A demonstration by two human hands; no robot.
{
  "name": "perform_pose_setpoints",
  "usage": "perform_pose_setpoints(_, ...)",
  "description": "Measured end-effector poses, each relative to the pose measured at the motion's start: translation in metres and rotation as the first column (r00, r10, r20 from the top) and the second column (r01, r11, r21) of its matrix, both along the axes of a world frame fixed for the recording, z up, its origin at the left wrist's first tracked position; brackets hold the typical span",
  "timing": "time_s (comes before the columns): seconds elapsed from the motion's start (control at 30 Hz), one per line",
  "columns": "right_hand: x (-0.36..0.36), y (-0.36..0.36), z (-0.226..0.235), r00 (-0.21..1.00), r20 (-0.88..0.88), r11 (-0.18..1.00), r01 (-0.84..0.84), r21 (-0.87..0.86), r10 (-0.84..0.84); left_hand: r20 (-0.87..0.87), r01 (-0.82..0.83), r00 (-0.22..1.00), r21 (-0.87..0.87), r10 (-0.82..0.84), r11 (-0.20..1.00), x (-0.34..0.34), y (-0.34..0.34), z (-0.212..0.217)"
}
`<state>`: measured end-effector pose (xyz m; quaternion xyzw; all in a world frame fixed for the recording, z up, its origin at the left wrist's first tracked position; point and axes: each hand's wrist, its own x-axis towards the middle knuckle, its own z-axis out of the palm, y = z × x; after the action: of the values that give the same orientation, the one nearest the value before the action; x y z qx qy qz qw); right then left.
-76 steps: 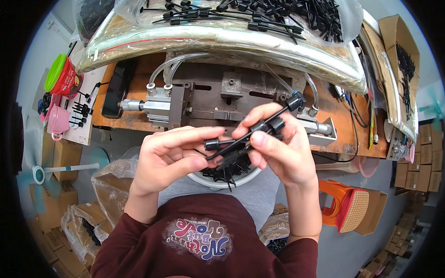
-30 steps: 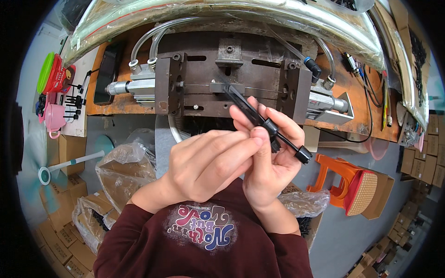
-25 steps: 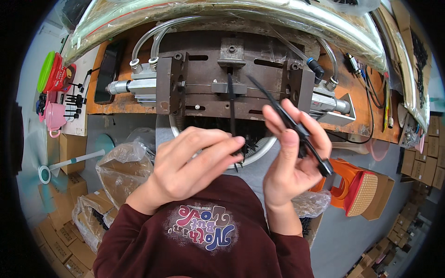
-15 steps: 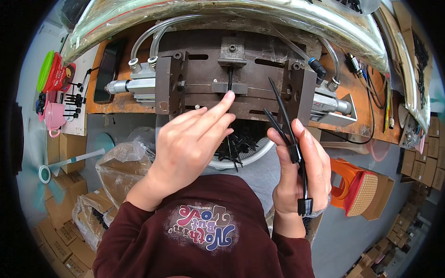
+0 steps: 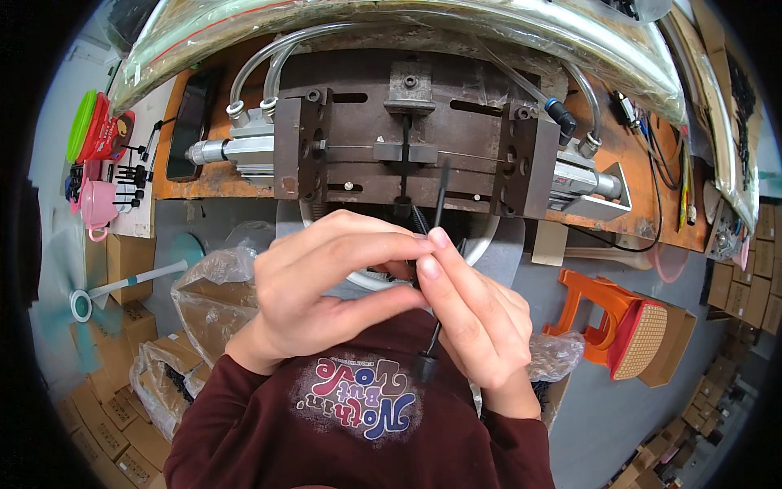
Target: The recorder is assembling small black cable components using a mechanical press.
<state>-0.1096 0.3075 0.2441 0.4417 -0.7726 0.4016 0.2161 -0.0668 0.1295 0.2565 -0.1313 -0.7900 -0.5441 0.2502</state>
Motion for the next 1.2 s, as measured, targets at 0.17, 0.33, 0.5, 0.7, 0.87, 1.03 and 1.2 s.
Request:
perform_pose_setpoints(0.17, -0.002, 0.002, -0.003, 0.997, 0.074, 0.999, 0.03, -0.044, -0.026, 0.021, -0.098, 0.995, -0.134, 0.102, 0.986, 0.007, -0.005, 0.003)
perform_pose_setpoints(0.33, -0.005, 0.009, -0.004, 0.971, 0.194, 0.971, 0.173, -0.162, -0.14, -0.01, -0.206, 0.974, -0.469, 0.228, 0.859, 0.004, -0.004, -0.017)
perform_pose_setpoints(0.5, -0.007, 0.008, -0.003, 0.977, 0.17, 0.974, 0.16, -0.159, -0.133, -0.04, -0.241, 0.957, -0.658, 0.286, 0.713, -0.002, 0.001, -0.02)
perform_pose_setpoints(0.7, -0.007, 0.008, -0.004, 0.976, 0.178, 0.977, 0.153, -0.149, -0.125, -0.023, -0.229, 0.959, -0.65, 0.282, 0.725, -0.01, -0.003, -0.02)
perform_pose_setpoints(0.87, -0.011, 0.005, -0.01, 0.983, 0.046, 0.984, 0.176, -0.019, -0.175, 0.102, -0.07, 0.988, -0.398, 0.12, 0.915, -0.006, -0.007, -0.012)
perform_pose_setpoints(1.03, -0.015, -0.008, -0.006, 0.996, -0.065, 0.995, 0.06, 0.082, -0.055, 0.037, 0.189, 0.982, -0.041, -0.187, 0.981, 0.014, 0.008, -0.002)
perform_pose_setpoints(1.2, -0.018, -0.01, -0.007, 0.99, -0.01, 0.99, 0.14, -0.007, -0.14, 0.063, 0.014, 0.998, -0.117, -0.006, 0.993, 0.015, 0.003, 0.002)
